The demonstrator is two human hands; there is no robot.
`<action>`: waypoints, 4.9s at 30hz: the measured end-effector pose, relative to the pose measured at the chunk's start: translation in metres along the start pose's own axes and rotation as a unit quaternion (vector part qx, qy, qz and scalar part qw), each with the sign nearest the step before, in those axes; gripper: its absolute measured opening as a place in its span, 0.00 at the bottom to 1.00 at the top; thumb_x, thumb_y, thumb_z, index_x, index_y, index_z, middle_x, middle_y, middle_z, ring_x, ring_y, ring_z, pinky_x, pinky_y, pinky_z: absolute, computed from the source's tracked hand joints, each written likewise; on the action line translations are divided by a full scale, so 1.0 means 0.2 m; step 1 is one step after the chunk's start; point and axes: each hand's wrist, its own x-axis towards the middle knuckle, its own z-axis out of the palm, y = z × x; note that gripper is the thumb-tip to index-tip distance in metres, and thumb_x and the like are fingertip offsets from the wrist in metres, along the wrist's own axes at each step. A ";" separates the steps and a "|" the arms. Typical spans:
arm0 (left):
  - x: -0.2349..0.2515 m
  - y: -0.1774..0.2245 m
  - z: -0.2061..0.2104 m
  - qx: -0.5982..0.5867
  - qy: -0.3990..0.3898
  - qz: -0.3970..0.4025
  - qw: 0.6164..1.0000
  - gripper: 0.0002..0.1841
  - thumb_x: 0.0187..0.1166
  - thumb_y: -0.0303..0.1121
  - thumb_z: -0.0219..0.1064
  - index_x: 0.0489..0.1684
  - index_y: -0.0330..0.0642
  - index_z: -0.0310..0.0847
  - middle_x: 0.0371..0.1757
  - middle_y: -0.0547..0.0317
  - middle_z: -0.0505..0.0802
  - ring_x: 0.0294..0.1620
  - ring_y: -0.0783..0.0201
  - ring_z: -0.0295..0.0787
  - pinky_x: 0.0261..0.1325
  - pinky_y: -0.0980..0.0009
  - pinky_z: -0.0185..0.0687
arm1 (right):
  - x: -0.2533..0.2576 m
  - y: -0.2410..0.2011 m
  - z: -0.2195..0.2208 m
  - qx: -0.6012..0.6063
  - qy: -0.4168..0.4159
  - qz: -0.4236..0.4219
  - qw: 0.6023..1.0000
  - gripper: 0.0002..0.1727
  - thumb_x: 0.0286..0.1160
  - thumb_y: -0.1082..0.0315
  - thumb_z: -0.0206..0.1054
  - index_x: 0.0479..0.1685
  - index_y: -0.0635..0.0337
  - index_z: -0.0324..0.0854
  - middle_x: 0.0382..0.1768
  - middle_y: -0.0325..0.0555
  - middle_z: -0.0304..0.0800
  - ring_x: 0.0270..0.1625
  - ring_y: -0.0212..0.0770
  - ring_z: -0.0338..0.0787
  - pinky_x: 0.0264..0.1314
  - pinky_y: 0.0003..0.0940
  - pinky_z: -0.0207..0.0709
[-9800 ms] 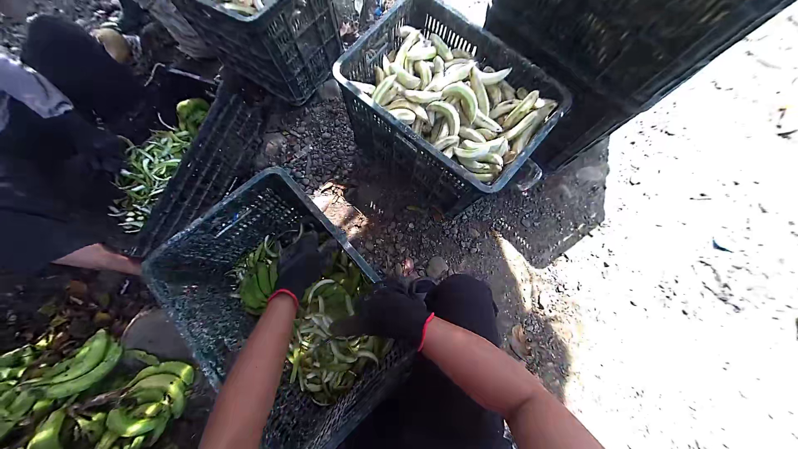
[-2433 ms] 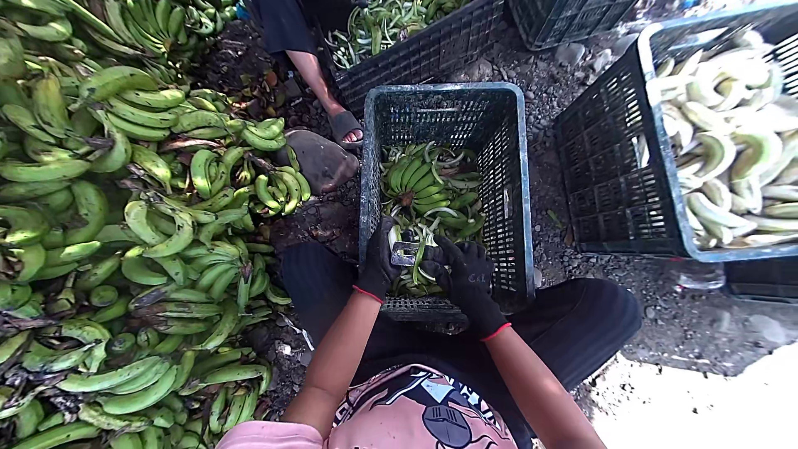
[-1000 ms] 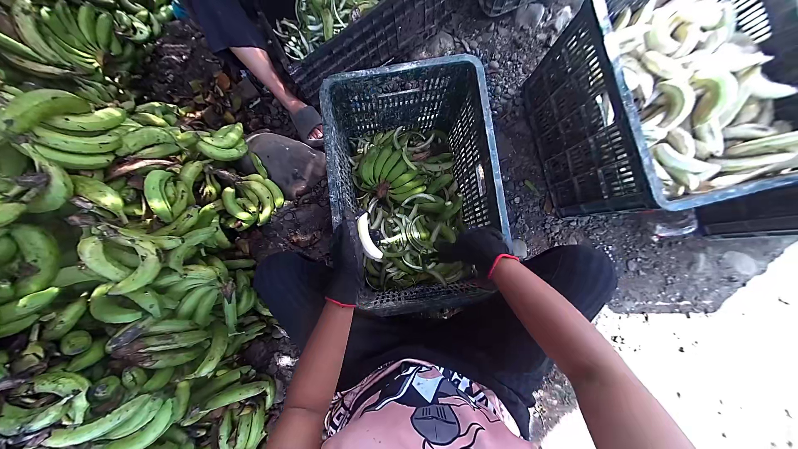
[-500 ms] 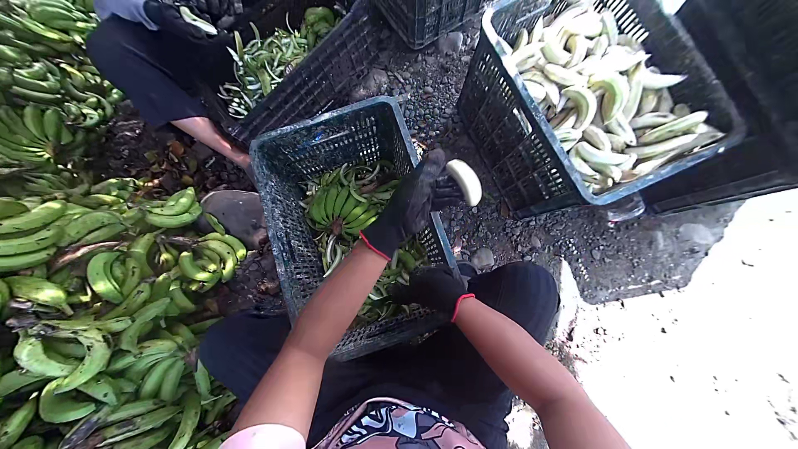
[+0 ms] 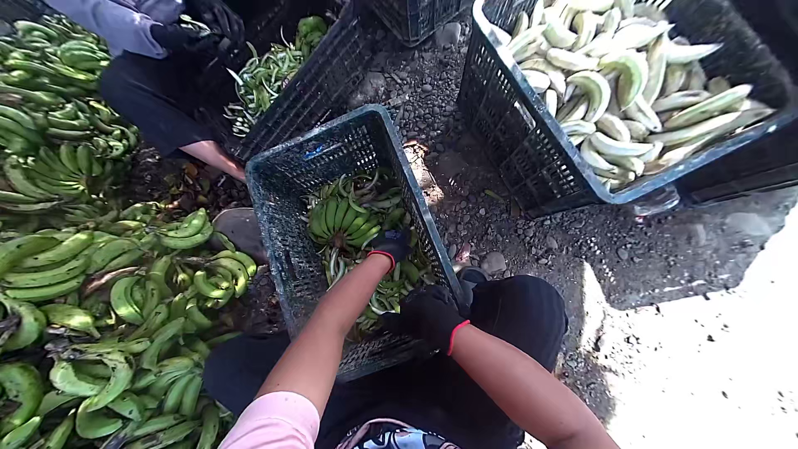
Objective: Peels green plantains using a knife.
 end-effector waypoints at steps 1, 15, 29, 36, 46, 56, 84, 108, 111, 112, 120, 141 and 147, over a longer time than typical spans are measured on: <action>0.00 -0.01 0.02 -0.014 0.014 -0.004 1.000 0.28 0.82 0.47 0.65 0.81 0.49 0.74 0.76 0.38 0.82 0.78 0.34 0.75 0.72 0.28 0.68 | -0.01 0.01 0.00 0.005 0.003 0.002 1.000 0.38 0.87 0.37 0.53 0.57 0.70 0.82 0.66 0.70 0.82 0.75 0.68 0.78 0.70 0.72 0.69; -0.75 -0.62 -0.05 -0.712 0.334 0.190 0.588 0.28 0.92 0.51 0.45 0.87 0.51 0.58 0.62 0.58 0.88 0.54 0.65 0.90 0.55 0.66 0.89 | 0.10 -0.01 -0.06 -0.077 0.031 0.007 0.996 0.43 0.82 0.28 0.49 0.53 0.65 0.85 0.57 0.64 0.89 0.68 0.63 0.84 0.74 0.68 0.66; -0.80 -0.72 0.29 -0.781 0.254 0.098 0.562 0.28 0.94 0.53 0.34 0.73 0.47 0.74 0.37 0.62 0.89 0.31 0.70 0.86 0.35 0.71 0.87 | 0.36 0.01 0.08 0.083 0.294 -0.180 0.935 0.30 0.85 0.46 0.57 0.88 0.33 0.68 0.73 0.60 0.80 0.73 0.67 0.78 0.69 0.72 0.71; -0.84 -0.70 0.38 -0.820 0.229 0.044 0.523 0.37 0.88 0.67 0.30 0.66 0.51 0.79 0.39 0.60 0.90 0.32 0.69 0.84 0.34 0.70 0.83 | 0.40 -0.15 0.31 -0.006 0.315 -0.134 0.940 0.33 0.77 0.32 0.51 0.74 0.33 0.83 0.56 0.63 0.88 0.63 0.69 0.83 0.56 0.70 0.74; -0.84 -0.49 0.43 -0.715 0.358 0.019 0.601 0.31 0.95 0.47 0.30 0.79 0.36 0.69 0.64 0.45 0.85 0.61 0.62 0.83 0.67 0.62 0.79 | 0.56 -0.20 0.19 0.154 0.368 0.001 0.917 0.42 0.83 0.26 0.40 0.63 0.51 0.84 0.45 0.58 0.91 0.51 0.63 0.89 0.51 0.71 0.75; -0.80 -0.69 0.48 -0.678 0.377 0.051 0.629 0.28 0.94 0.50 0.38 0.80 0.44 0.72 0.67 0.51 0.87 0.62 0.62 0.85 0.68 0.59 0.81 | 0.38 -0.11 0.30 0.064 0.254 -0.128 0.956 0.39 0.78 0.26 0.44 0.63 0.43 0.88 0.51 0.48 0.93 0.60 0.53 0.88 0.65 0.65 0.75; -0.82 -0.61 0.40 -0.741 0.333 0.118 0.571 0.29 0.93 0.56 0.35 0.83 0.57 0.69 0.55 0.61 0.91 0.42 0.69 0.89 0.44 0.70 0.87 | 0.31 -0.18 0.36 0.111 0.280 -0.033 0.953 0.36 0.79 0.30 0.50 0.69 0.44 0.85 0.62 0.60 0.87 0.69 0.66 0.81 0.63 0.73 0.69; -0.90 -0.52 0.34 -0.669 0.343 0.106 0.651 0.31 0.94 0.54 0.33 0.81 0.49 0.71 0.71 0.58 0.85 0.63 0.68 0.83 0.66 0.63 0.81 | 0.34 -0.18 0.29 0.107 0.380 -0.018 0.919 0.42 0.77 0.23 0.43 0.72 0.41 0.83 0.62 0.63 0.86 0.67 0.70 0.81 0.58 0.75 0.71; -0.93 -0.55 0.32 -0.601 0.196 0.105 0.768 0.29 0.95 0.49 0.37 0.76 0.38 0.72 0.62 0.46 0.87 0.59 0.63 0.85 0.66 0.60 0.81 | 0.33 -0.15 0.21 0.132 0.387 -0.061 0.910 0.41 0.81 0.25 0.40 0.68 0.42 0.86 0.51 0.56 0.92 0.54 0.63 0.89 0.51 0.72 0.76; -0.94 -0.54 0.31 -0.580 0.189 0.103 0.786 0.31 0.94 0.51 0.37 0.73 0.37 0.75 0.59 0.45 0.88 0.57 0.61 0.85 0.65 0.58 0.81 | 0.32 -0.15 0.20 0.153 0.382 -0.077 0.908 0.42 0.80 0.23 0.40 0.64 0.41 0.88 0.45 0.53 0.93 0.47 0.59 0.90 0.44 0.70 0.76; -0.81 -0.44 0.28 -0.712 0.540 -0.027 0.448 0.32 0.92 0.55 0.35 0.86 0.47 0.62 0.75 0.51 0.81 0.71 0.60 0.79 0.74 0.53 0.75 | 0.37 -0.18 0.32 0.130 0.372 -0.060 0.917 0.40 0.81 0.28 0.43 0.79 0.44 0.76 0.62 0.60 0.87 0.66 0.65 0.85 0.63 0.73 0.73; -0.93 -0.59 0.28 -0.620 0.317 0.080 0.713 0.32 0.94 0.56 0.33 0.84 0.50 0.68 0.75 0.50 0.82 0.70 0.58 0.80 0.72 0.52 0.76 | 0.35 -0.24 0.27 0.102 0.417 -0.032 0.903 0.41 0.81 0.27 0.40 0.75 0.41 0.82 0.64 0.62 0.86 0.67 0.69 0.82 0.59 0.74 0.72; -0.99 -0.58 0.19 -0.422 0.252 0.159 0.856 0.30 0.95 0.43 0.36 0.75 0.26 0.71 0.65 0.33 0.86 0.68 0.51 0.83 0.76 0.54 0.73 | 0.34 -0.16 0.17 0.168 0.345 -0.084 0.919 0.39 0.84 0.28 0.39 0.62 0.44 0.87 0.44 0.54 0.91 0.48 0.58 0.90 0.44 0.69 0.76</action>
